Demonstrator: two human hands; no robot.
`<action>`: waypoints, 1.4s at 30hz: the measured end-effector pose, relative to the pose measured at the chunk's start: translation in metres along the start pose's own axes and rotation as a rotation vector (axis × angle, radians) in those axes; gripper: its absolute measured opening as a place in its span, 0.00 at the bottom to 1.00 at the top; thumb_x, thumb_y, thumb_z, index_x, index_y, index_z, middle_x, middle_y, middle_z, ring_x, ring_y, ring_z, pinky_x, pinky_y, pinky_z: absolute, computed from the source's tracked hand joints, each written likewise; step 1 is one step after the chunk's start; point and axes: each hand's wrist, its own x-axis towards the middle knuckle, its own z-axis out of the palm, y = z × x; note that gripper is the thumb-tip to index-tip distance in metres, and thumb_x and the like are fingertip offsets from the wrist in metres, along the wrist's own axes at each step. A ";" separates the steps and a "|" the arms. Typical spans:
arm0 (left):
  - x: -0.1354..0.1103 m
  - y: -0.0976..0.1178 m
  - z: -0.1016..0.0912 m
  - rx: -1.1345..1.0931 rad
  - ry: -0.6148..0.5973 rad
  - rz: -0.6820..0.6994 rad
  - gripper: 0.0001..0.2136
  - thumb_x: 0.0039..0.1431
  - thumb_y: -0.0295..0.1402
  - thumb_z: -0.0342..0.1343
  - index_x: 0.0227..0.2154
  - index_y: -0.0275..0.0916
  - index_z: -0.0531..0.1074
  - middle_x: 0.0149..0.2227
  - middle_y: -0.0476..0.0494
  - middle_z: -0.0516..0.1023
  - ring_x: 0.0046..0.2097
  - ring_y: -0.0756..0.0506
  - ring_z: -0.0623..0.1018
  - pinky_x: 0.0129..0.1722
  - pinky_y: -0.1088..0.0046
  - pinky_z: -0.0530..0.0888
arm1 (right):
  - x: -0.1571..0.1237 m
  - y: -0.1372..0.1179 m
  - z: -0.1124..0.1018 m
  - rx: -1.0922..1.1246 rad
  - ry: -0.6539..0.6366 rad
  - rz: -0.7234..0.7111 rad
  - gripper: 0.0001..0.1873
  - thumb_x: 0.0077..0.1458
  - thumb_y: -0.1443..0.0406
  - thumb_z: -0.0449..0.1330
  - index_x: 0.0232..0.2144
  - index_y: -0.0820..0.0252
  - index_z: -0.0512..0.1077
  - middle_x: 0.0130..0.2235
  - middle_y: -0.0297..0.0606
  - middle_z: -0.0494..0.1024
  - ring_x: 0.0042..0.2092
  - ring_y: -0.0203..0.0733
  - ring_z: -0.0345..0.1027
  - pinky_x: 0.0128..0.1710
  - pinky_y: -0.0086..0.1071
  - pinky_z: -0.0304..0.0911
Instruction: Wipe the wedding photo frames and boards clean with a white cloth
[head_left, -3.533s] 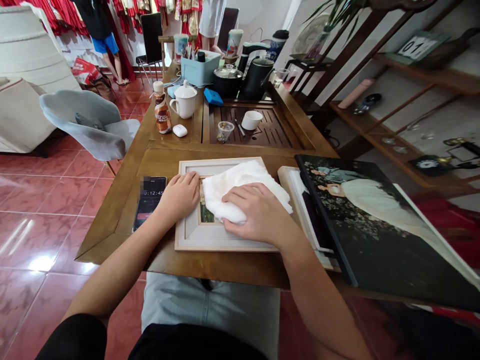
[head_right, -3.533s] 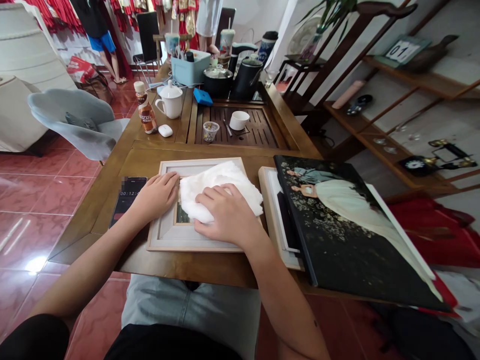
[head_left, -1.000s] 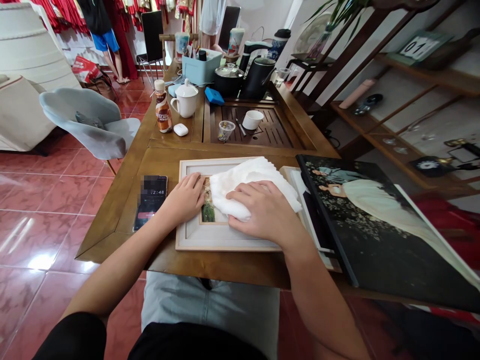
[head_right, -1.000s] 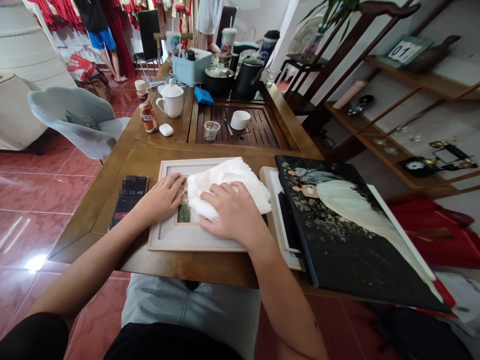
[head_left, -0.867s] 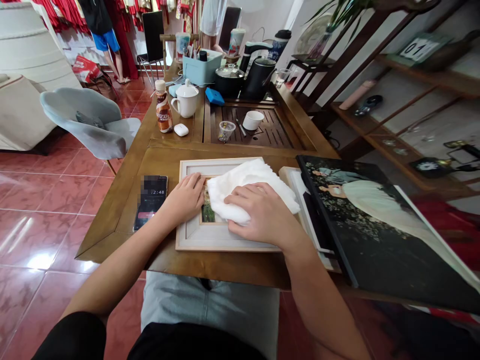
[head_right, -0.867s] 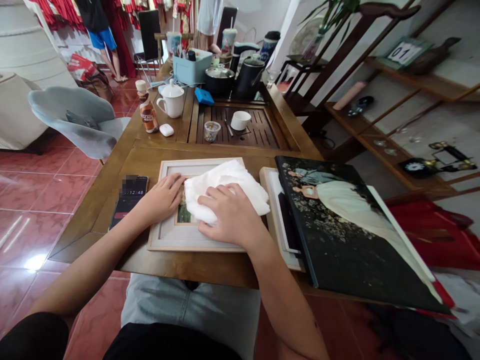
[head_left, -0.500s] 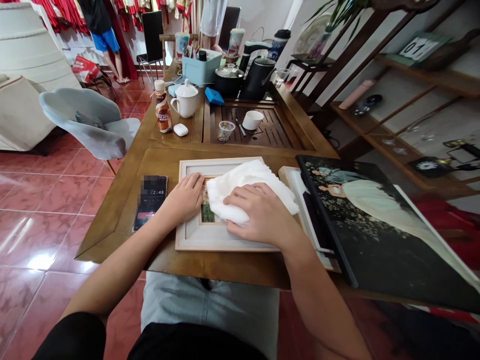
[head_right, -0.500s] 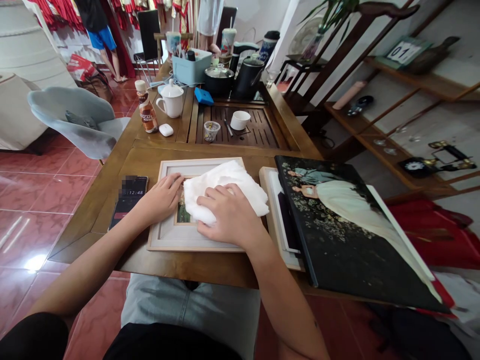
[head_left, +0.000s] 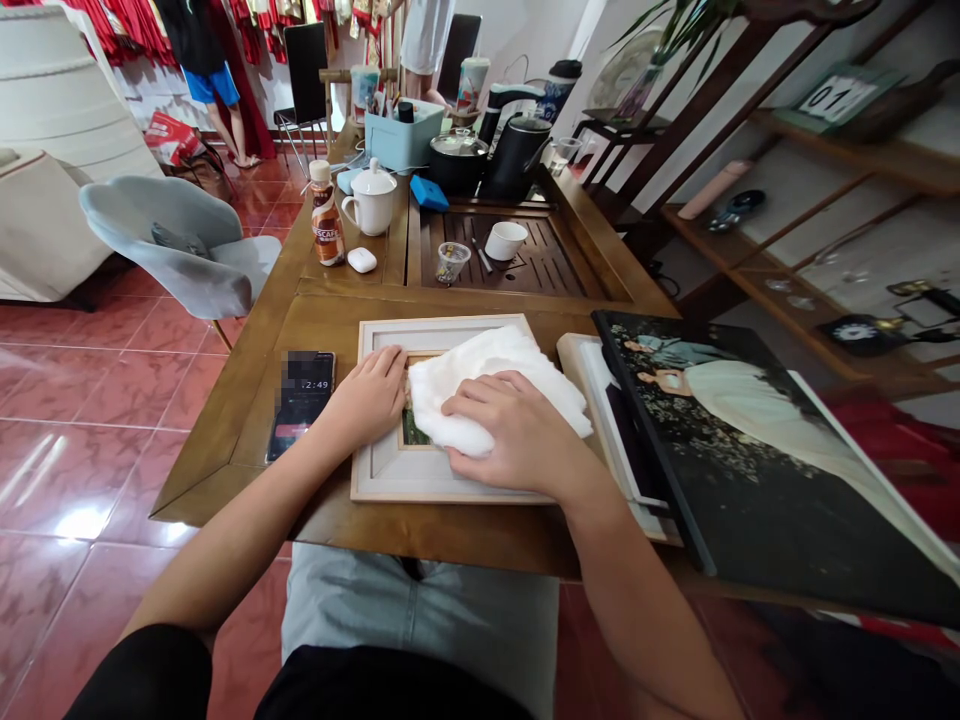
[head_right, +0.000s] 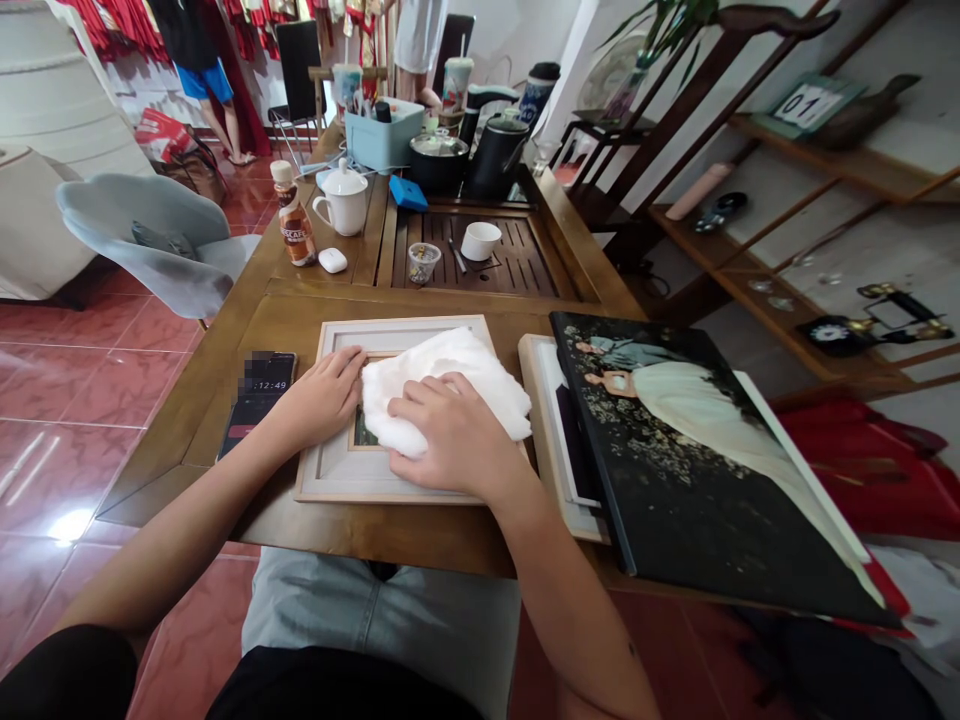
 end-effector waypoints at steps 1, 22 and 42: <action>0.000 0.000 0.000 0.004 -0.004 -0.001 0.25 0.72 0.32 0.35 0.66 0.24 0.60 0.67 0.25 0.64 0.68 0.35 0.66 0.68 0.55 0.63 | 0.000 0.000 0.000 0.039 -0.014 -0.020 0.12 0.51 0.62 0.63 0.39 0.58 0.76 0.39 0.37 0.78 0.44 0.47 0.72 0.51 0.41 0.55; 0.000 0.003 -0.003 0.009 -0.006 -0.017 0.26 0.72 0.32 0.35 0.66 0.23 0.61 0.67 0.25 0.65 0.67 0.35 0.66 0.69 0.56 0.62 | 0.000 0.000 -0.001 -0.069 0.017 0.032 0.10 0.53 0.62 0.61 0.38 0.58 0.75 0.39 0.40 0.78 0.44 0.50 0.71 0.51 0.43 0.55; -0.001 0.001 -0.001 0.013 -0.008 -0.017 0.26 0.72 0.32 0.36 0.66 0.23 0.60 0.68 0.26 0.64 0.69 0.36 0.65 0.70 0.56 0.61 | 0.000 0.002 0.000 -0.100 0.044 0.043 0.10 0.54 0.62 0.61 0.39 0.57 0.75 0.40 0.40 0.79 0.44 0.49 0.71 0.50 0.43 0.55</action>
